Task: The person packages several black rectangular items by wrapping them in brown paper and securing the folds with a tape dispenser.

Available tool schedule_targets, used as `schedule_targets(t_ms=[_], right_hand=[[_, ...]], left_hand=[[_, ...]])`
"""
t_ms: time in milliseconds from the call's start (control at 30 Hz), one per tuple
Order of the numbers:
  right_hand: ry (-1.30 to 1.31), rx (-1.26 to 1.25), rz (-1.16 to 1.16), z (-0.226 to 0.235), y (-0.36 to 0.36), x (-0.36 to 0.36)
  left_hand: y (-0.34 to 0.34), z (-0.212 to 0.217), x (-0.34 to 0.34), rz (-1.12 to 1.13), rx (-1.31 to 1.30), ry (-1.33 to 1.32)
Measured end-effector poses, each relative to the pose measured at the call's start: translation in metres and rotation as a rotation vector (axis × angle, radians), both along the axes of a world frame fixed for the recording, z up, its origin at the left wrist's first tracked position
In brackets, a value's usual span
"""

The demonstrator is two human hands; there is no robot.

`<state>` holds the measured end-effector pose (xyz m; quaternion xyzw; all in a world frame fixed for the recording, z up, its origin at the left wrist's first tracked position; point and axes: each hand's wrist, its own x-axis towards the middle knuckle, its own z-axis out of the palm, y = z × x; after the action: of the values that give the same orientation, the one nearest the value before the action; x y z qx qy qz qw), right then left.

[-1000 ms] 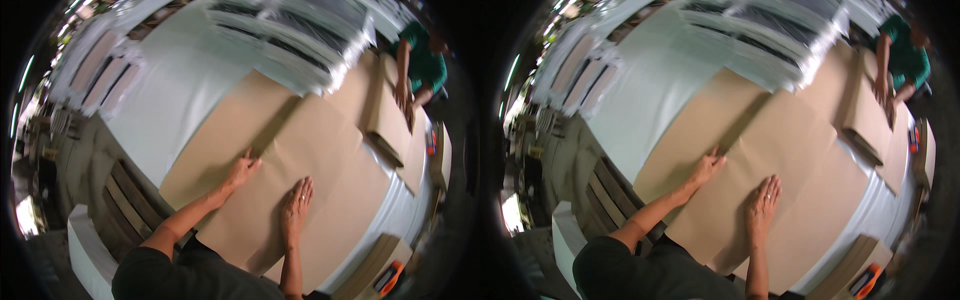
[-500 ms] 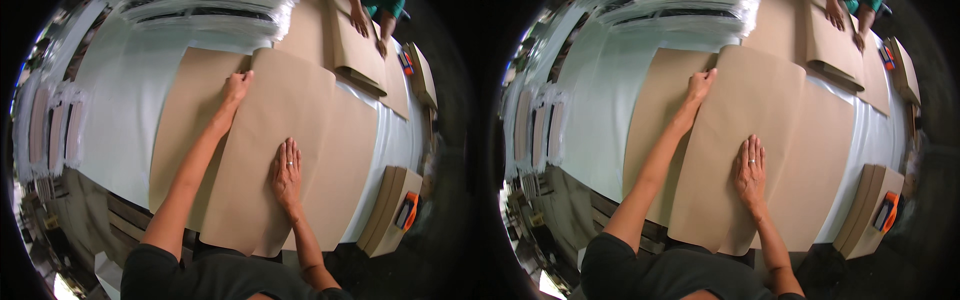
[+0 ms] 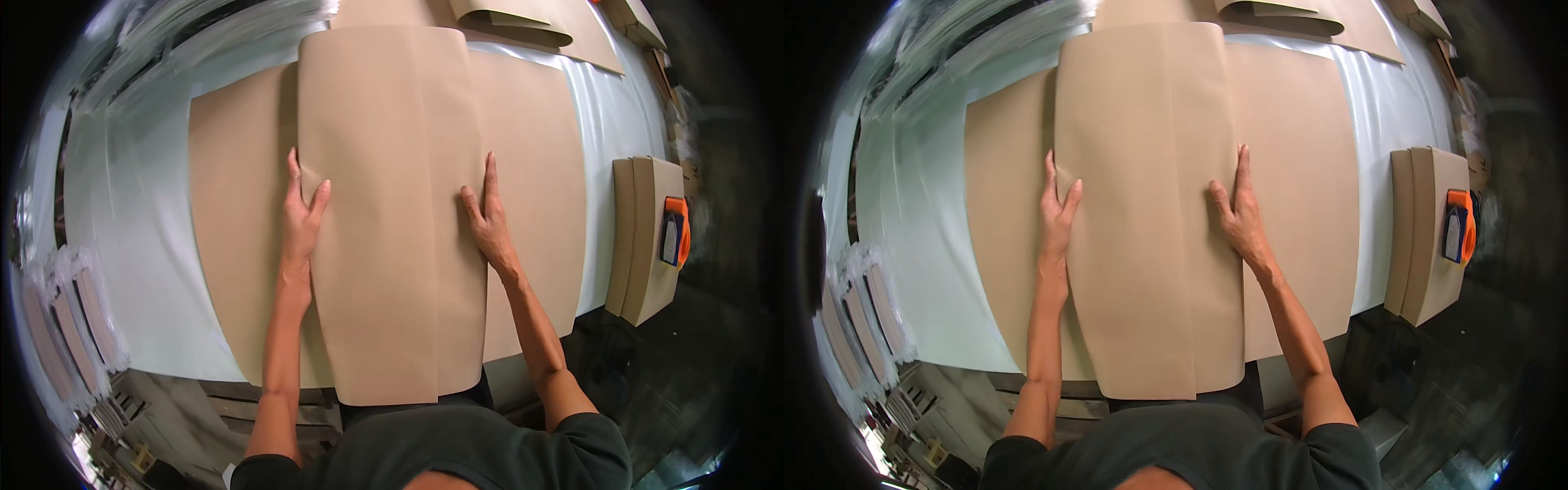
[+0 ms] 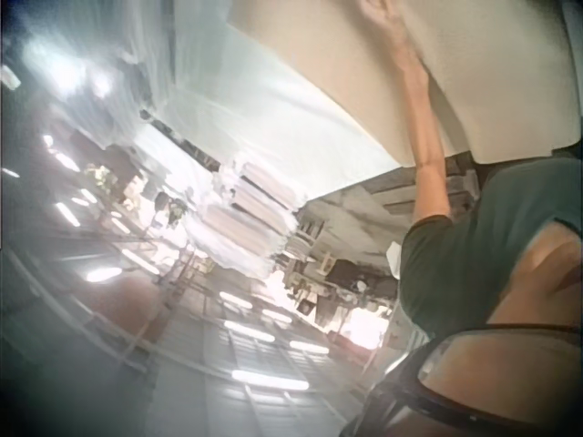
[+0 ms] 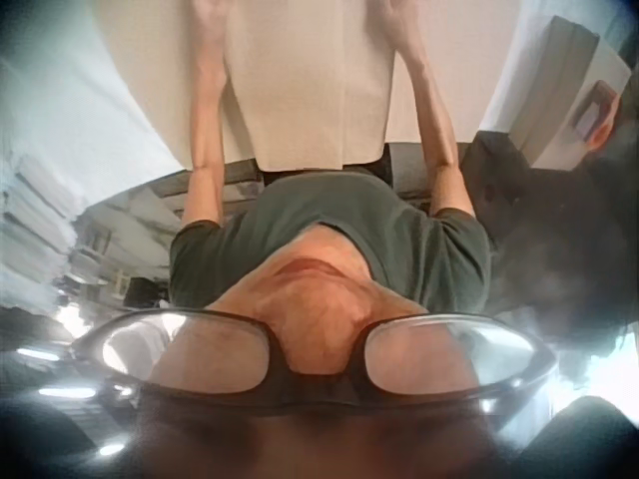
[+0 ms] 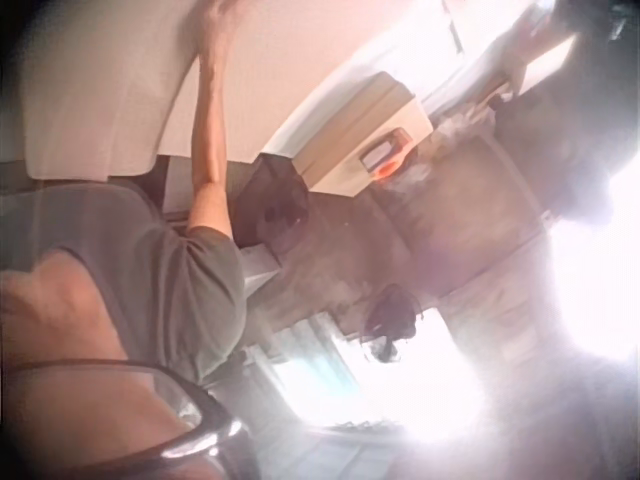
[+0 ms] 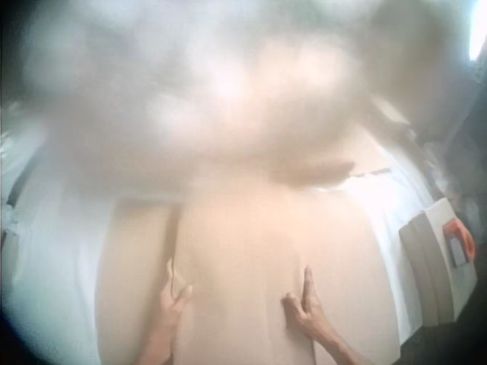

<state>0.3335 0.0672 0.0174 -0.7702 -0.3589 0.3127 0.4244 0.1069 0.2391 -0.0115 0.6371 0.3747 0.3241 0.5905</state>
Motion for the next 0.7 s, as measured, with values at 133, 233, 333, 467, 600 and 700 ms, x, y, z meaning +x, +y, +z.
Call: schedule_targets(t_ms=[133,233,333,467,600,700], right_hand=[[-0.178,-0.034,0.015,-0.002,0.000,-0.001],[-0.514,-0.139,0.119,-0.002,0.003,-0.004],[-0.814,-0.177,0.260,-0.001,0.003,-0.002],[-0.838,-0.089,0.312,-0.004,0.002,0.004],[-0.884,-0.084,0.367,-0.001,0.000,0.006],[-0.874,-0.060,0.390,0.001,0.000,0.003]], left_hand=[[-0.006,0.011,0.007,0.051,0.067,0.232],[-0.008,0.014,0.011,0.030,0.273,0.455],[-0.015,0.015,0.020,-0.013,0.715,0.815],[-0.016,0.016,0.028,-0.022,0.915,0.990],[-0.025,0.017,0.048,-0.101,0.955,0.892],[-0.027,0.021,0.076,-0.208,0.965,0.860]])
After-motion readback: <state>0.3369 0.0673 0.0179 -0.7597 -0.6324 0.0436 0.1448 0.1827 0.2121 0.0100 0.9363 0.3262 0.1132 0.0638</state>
